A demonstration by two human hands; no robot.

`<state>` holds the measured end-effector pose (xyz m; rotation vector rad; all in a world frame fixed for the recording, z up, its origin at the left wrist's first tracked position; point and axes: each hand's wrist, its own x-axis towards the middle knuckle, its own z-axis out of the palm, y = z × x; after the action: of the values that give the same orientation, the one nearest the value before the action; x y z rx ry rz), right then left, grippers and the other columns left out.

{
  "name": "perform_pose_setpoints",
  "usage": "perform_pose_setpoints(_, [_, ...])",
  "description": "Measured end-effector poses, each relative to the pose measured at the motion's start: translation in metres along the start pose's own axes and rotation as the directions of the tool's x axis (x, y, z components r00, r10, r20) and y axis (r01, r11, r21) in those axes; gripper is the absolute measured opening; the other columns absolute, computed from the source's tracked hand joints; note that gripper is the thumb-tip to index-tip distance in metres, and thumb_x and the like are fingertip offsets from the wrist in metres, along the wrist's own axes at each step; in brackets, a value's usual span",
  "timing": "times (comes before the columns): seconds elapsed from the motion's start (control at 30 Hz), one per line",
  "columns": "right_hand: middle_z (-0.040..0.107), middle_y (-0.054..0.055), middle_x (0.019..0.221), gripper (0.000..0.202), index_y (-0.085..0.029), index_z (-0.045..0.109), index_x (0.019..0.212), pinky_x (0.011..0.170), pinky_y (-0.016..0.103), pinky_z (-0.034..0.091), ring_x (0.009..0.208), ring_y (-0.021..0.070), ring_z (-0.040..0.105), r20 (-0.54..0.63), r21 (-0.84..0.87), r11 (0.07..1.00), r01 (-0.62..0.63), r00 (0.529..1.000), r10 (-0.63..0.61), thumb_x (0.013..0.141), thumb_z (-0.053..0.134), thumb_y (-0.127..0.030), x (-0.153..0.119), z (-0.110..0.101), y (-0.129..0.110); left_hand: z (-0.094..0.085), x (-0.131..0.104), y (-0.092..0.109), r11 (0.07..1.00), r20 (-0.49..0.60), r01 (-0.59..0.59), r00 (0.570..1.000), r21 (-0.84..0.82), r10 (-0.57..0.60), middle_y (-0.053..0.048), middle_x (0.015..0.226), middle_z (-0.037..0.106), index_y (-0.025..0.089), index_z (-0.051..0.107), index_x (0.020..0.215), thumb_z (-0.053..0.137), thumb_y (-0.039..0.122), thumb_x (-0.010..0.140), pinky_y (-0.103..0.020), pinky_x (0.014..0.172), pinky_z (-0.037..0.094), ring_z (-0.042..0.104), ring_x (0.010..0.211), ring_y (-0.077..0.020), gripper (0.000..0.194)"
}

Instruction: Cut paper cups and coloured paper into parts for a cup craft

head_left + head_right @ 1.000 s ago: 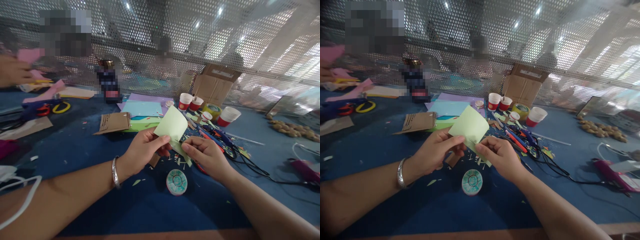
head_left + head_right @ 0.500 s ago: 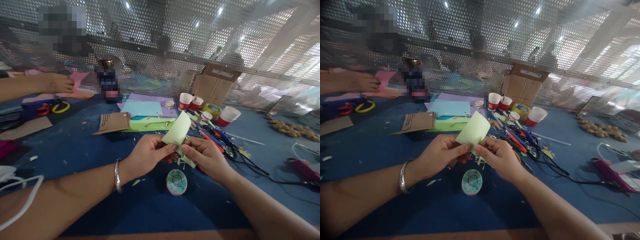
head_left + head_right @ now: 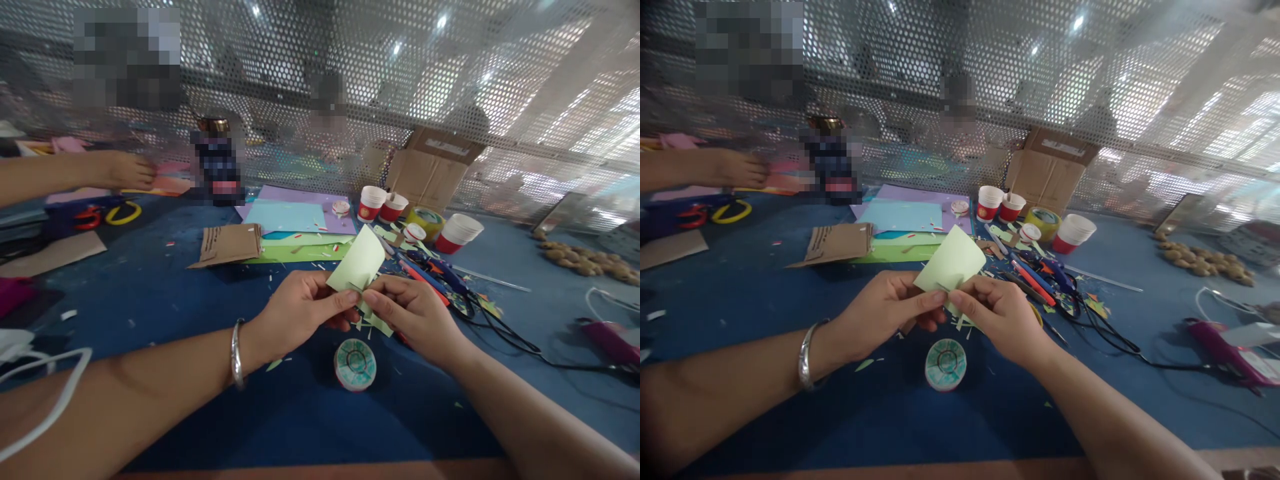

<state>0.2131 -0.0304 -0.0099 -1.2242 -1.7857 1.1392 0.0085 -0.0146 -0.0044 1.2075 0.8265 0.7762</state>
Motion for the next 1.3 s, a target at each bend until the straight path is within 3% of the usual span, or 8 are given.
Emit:
perform_pose_setpoints(0.17, [0.044, -0.005, 0.060, 0.036, -0.019, 0.063, 0.079, 0.045, 0.023, 0.027, 0.051, 0.0086, 0.035, -0.021, -0.017, 0.999, 0.032, 0.999, -0.033, 0.093, 0.059, -0.052, 0.0003, -0.0012, 0.0006, -0.0016, -0.0014, 0.0018, 1.000, -0.011, 0.008, 1.000, -0.022, -0.008, -0.005, 0.076, 0.076, 0.014, 0.073, 0.086, 0.071, 0.034, 0.086, -0.019, 0.058, 0.052, 0.070, 0.063, -0.0118, 0.021])
perform_pose_setpoints(0.5, [0.045, -0.005, 0.063, 0.032, -0.019, 0.063, 0.079, 0.049, 0.024, 0.027, 0.055, 0.0086, 0.035, -0.017, 0.008, 0.999, 0.048, 0.999, -0.048, 0.095, 0.060, -0.047, 0.0008, -0.0017, -0.0006, -0.0024, 0.0014, -0.0017, 1.000, -0.008, -0.016, 1.000, -0.027, 0.015, -0.003, 0.075, 0.075, 0.014, 0.075, 0.081, 0.072, 0.035, 0.086, -0.018, 0.061, 0.054, 0.070, 0.063, -0.0101, 0.022])
perform_pose_setpoints(1.0, [0.053, -0.002, 0.070, 0.035, -0.017, 0.063, 0.078, 0.055, 0.025, 0.032, 0.061, 0.0108, 0.040, -0.002, -0.037, 0.998, 0.048, 0.999, -0.048, 0.095, 0.058, -0.047, 0.0032, -0.0004, -0.0040, -0.0005, 0.0016, -0.0025, 1.000, 0.036, -0.019, 0.999, -0.004, 0.019, -0.003, 0.073, 0.075, 0.013, 0.074, 0.082, 0.070, 0.030, 0.088, -0.016, 0.059, 0.053, 0.069, 0.062, -0.0092, 0.019])
perform_pose_setpoints(1.3, [0.048, -0.004, 0.064, 0.036, -0.017, 0.062, 0.077, 0.051, 0.025, 0.027, 0.057, 0.0092, 0.035, -0.005, -0.016, 0.999, 0.028, 1.000, -0.028, 0.094, 0.059, -0.048, 0.0017, 0.0002, -0.0022, 0.0000, 0.0022, -0.0024, 1.000, 0.047, -0.012, 0.999, -0.010, 0.013, -0.003, 0.072, 0.075, 0.013, 0.074, 0.080, 0.067, 0.026, 0.090, -0.012, 0.052, 0.048, 0.069, 0.060, -0.0074, 0.017])
